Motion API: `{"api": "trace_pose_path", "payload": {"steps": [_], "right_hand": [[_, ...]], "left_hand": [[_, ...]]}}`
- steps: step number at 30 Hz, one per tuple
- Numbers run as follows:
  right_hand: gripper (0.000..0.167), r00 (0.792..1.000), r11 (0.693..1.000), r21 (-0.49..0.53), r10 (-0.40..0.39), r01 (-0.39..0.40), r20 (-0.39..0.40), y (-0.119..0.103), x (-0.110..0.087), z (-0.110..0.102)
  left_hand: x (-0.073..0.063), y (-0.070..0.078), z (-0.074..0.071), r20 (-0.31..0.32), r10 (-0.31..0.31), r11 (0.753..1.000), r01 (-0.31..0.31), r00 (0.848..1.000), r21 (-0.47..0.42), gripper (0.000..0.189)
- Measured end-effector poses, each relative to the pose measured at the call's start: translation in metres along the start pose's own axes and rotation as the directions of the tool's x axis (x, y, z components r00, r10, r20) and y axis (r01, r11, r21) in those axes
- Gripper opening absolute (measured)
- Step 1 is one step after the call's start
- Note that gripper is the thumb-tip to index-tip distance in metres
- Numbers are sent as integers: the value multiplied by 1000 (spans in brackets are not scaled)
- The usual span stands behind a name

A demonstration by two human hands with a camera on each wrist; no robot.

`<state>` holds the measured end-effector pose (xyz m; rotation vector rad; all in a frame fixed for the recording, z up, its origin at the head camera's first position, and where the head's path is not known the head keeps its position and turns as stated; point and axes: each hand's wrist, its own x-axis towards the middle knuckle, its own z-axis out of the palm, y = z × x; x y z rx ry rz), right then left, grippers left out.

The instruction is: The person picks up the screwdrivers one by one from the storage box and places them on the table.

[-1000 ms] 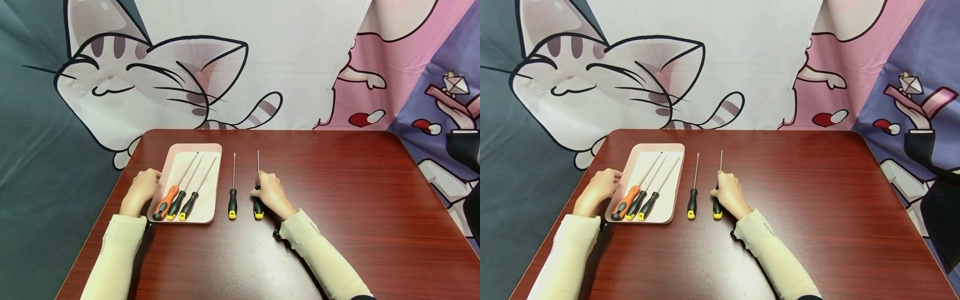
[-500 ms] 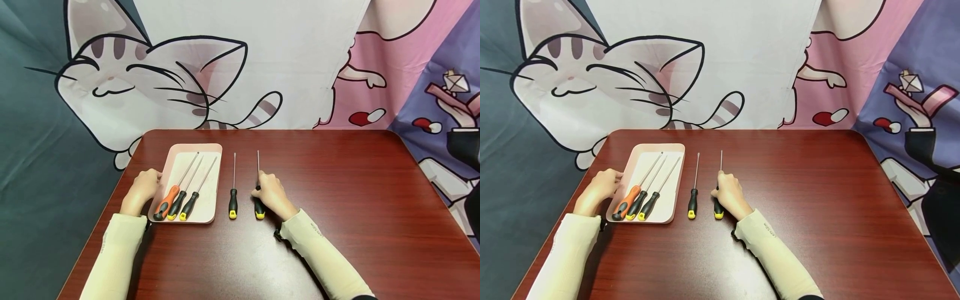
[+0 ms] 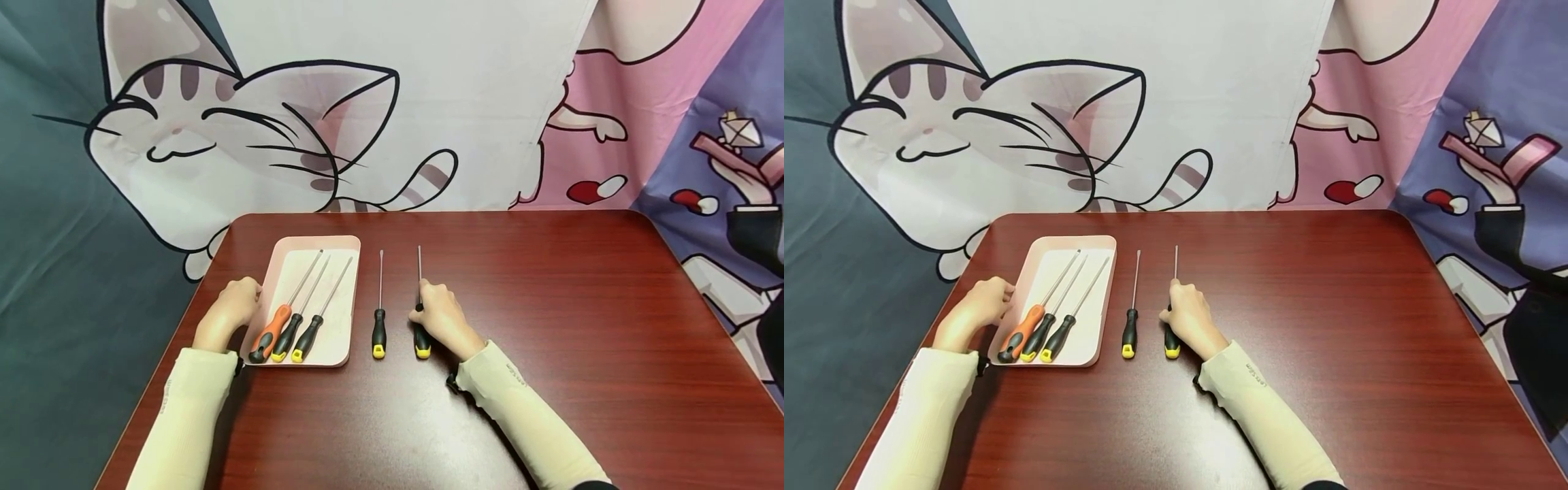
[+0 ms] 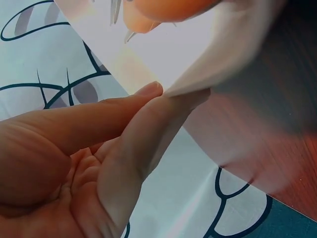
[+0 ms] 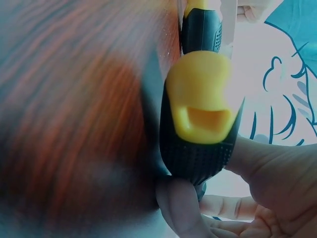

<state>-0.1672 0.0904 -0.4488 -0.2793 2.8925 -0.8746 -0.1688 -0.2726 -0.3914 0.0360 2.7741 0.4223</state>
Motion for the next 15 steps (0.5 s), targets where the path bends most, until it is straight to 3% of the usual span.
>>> {"api": "trace_pose_path", "payload": {"steps": [15], "right_hand": [[24,1000,1000,-19,9,-9,12,-3,1,-3]], "left_hand": [[1,-1,1,-4,-2,999,2,1000,-35,25]]}}
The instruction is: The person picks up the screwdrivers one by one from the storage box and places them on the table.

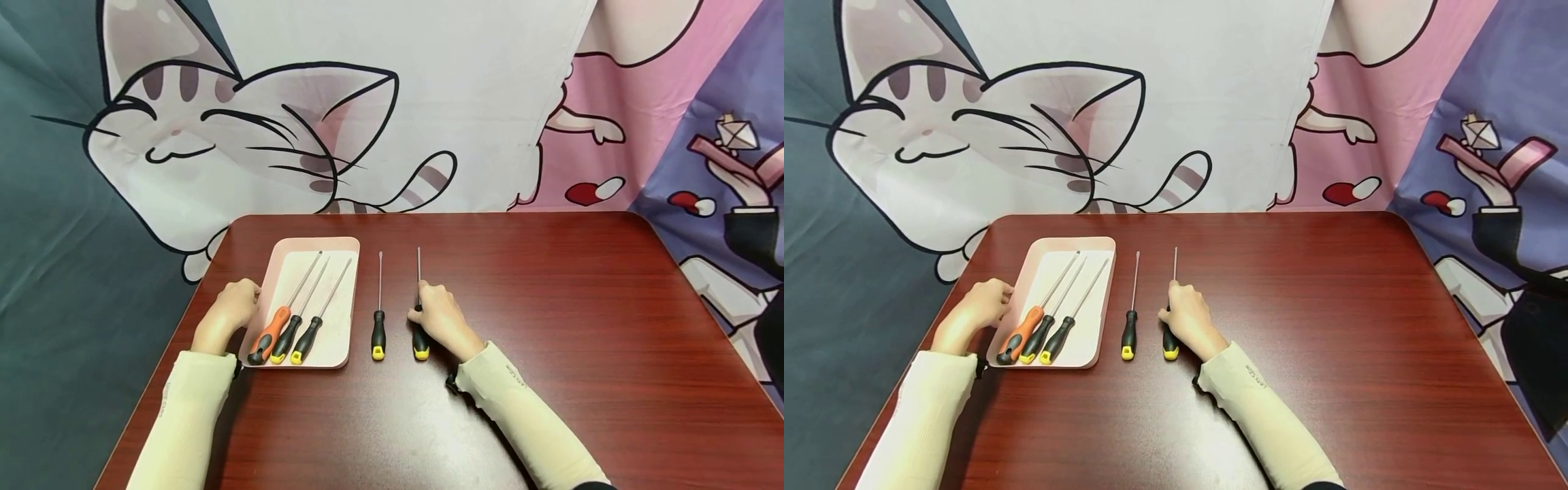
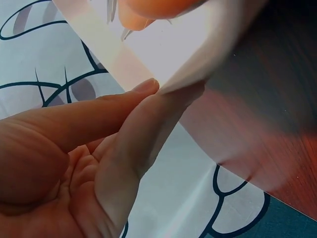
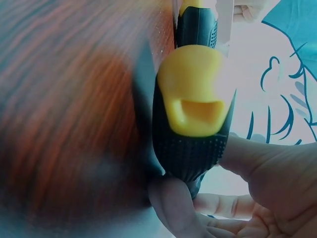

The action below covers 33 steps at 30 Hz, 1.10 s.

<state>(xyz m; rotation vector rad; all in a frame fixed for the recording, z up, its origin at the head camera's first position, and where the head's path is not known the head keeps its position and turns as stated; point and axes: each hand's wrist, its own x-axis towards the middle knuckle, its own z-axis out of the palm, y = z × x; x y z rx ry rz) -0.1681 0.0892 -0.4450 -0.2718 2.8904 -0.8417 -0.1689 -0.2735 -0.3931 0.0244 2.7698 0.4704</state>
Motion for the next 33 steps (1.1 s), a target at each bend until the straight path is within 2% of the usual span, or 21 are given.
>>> {"api": "trace_pose_path", "payload": {"steps": [3,13,22,33], "right_hand": [[23,1000,1000,-6,0,0,0,-1,0,1],[25,1000,1000,-27,-13,13,0,-3,1,2],[25,1000,1000,-23,-8,8,2,-7,3,-1],[30,995,994,-78,-81,77,-59,-32,4,-14]], "left_hand": [[-1,-2,1,-12,2,1000,-2,1000,-4,24],[-2,-4,3,-44,3,1000,-2,999,28,35],[2,-7,3,-63,-3,1000,4,998,16,30],[4,-7,4,-63,-14,1000,15,998,9,27]]}}
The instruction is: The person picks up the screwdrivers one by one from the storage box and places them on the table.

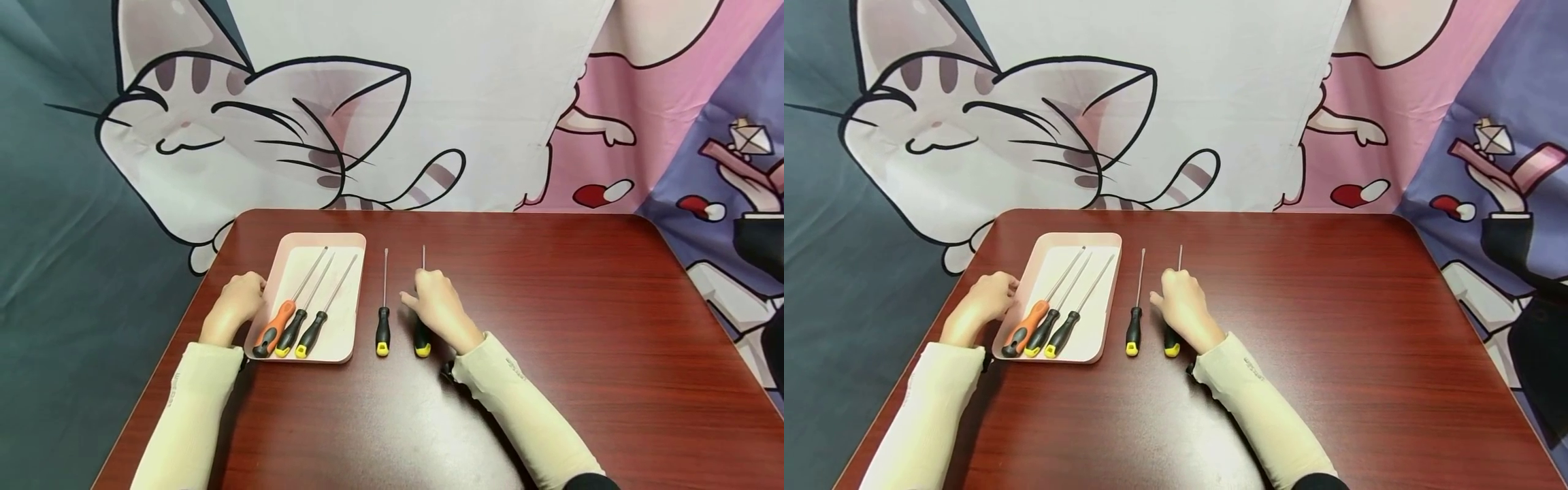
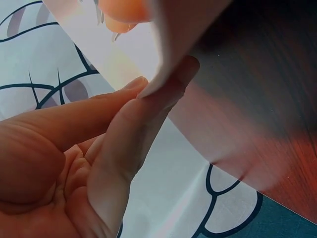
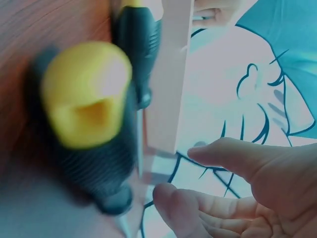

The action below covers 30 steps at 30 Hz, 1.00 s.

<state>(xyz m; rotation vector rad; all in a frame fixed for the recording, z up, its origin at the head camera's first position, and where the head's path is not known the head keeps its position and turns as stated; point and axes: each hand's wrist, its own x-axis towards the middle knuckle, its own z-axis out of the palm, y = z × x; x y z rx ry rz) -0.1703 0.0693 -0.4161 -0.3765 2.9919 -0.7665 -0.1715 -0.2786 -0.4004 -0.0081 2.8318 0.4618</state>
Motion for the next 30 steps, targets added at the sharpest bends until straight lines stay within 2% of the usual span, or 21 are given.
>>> {"api": "trace_pose_path", "payload": {"steps": [4,10,17,21,26,30], "right_hand": [[28,998,998,36,-40,42,-46,-15,0,-2],[21,981,979,123,-150,165,-126,-34,4,-1],[17,965,951,173,-244,258,-93,-53,7,1],[17,949,931,188,-308,314,-65,-60,9,6],[18,937,916,197,-346,349,-53,-68,9,14],[18,935,908,233,-355,349,-19,-74,8,24]], "left_hand": [[-2,-2,0,8,-10,1000,10,1000,-2,30],[-3,-4,0,0,-17,1000,17,1000,-10,31],[1,-2,-3,10,-14,999,15,1000,-32,36],[4,-1,-4,36,-22,999,24,999,-47,38],[4,1,-5,69,-38,997,43,997,-67,41],[2,2,-5,85,-44,997,49,995,-59,32]]}}
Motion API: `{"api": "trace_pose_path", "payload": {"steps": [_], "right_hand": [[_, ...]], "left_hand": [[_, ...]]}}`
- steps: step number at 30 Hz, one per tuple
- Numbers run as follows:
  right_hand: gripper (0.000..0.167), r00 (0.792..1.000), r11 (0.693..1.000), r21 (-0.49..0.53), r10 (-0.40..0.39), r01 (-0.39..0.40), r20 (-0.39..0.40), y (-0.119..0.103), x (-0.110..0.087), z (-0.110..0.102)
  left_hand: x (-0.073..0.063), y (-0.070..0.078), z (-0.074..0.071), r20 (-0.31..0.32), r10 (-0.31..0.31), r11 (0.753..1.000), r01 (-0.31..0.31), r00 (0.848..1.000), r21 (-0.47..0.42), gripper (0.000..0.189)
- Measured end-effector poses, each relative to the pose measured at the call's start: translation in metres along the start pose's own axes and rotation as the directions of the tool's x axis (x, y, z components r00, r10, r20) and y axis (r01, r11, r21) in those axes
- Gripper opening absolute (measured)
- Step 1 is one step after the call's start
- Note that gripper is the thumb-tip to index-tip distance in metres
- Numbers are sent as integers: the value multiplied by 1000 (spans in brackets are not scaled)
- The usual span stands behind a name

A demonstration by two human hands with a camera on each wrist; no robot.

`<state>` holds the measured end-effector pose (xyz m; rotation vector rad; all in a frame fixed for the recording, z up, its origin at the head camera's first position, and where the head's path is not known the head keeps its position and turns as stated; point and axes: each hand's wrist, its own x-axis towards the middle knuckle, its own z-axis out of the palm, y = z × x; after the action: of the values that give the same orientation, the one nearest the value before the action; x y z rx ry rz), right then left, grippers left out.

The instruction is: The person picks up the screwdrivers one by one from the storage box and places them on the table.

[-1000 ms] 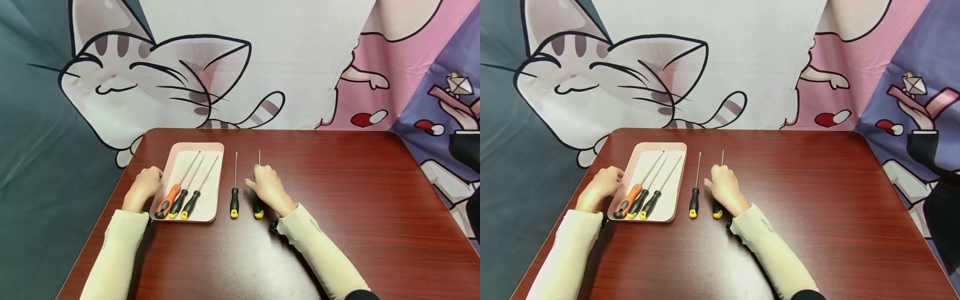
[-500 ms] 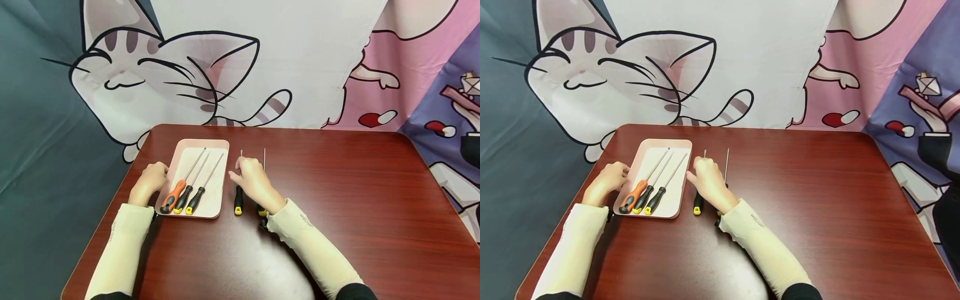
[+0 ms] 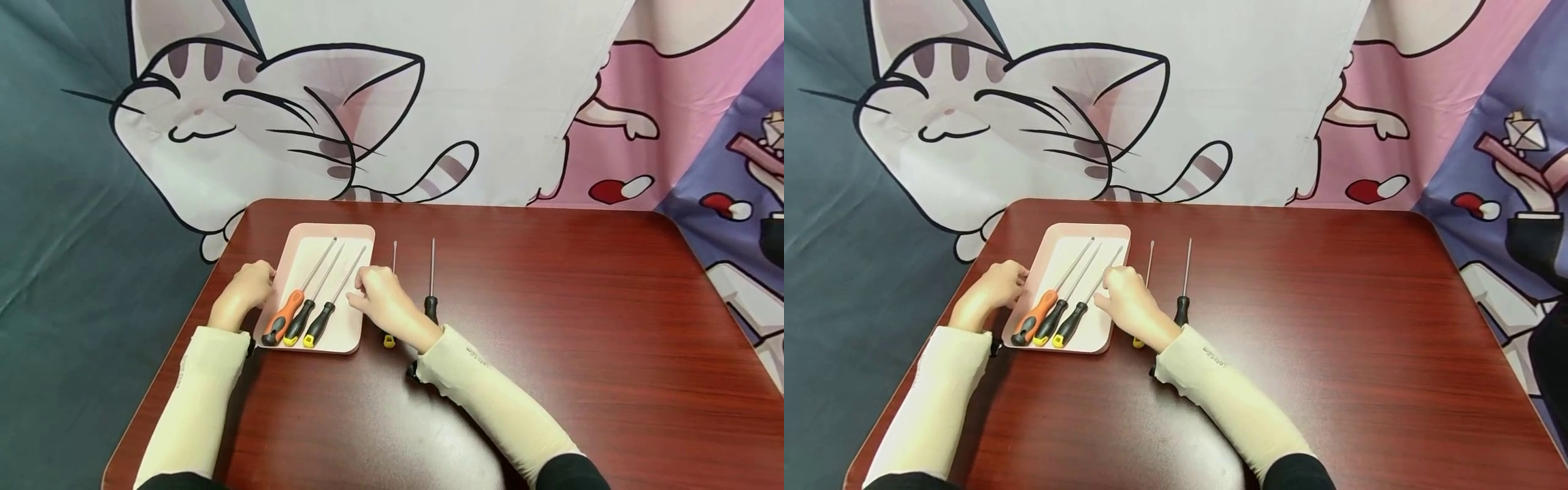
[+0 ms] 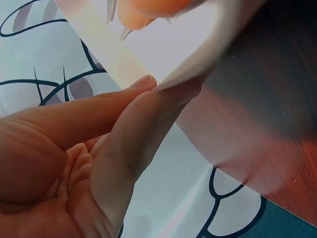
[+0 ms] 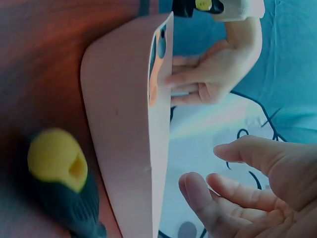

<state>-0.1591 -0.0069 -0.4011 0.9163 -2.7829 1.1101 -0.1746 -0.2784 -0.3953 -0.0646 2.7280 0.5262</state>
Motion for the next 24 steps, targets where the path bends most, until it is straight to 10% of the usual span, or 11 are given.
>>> {"api": "trace_pose_path", "payload": {"steps": [9,24], "right_hand": [[16,992,996,42,77,-81,99,-12,3,15],[33,955,968,-192,200,-159,219,-34,24,45]], "left_hand": [[2,1,0,14,19,999,-19,1000,26,24],[-1,1,0,35,-5,1000,5,999,25,24]]}}
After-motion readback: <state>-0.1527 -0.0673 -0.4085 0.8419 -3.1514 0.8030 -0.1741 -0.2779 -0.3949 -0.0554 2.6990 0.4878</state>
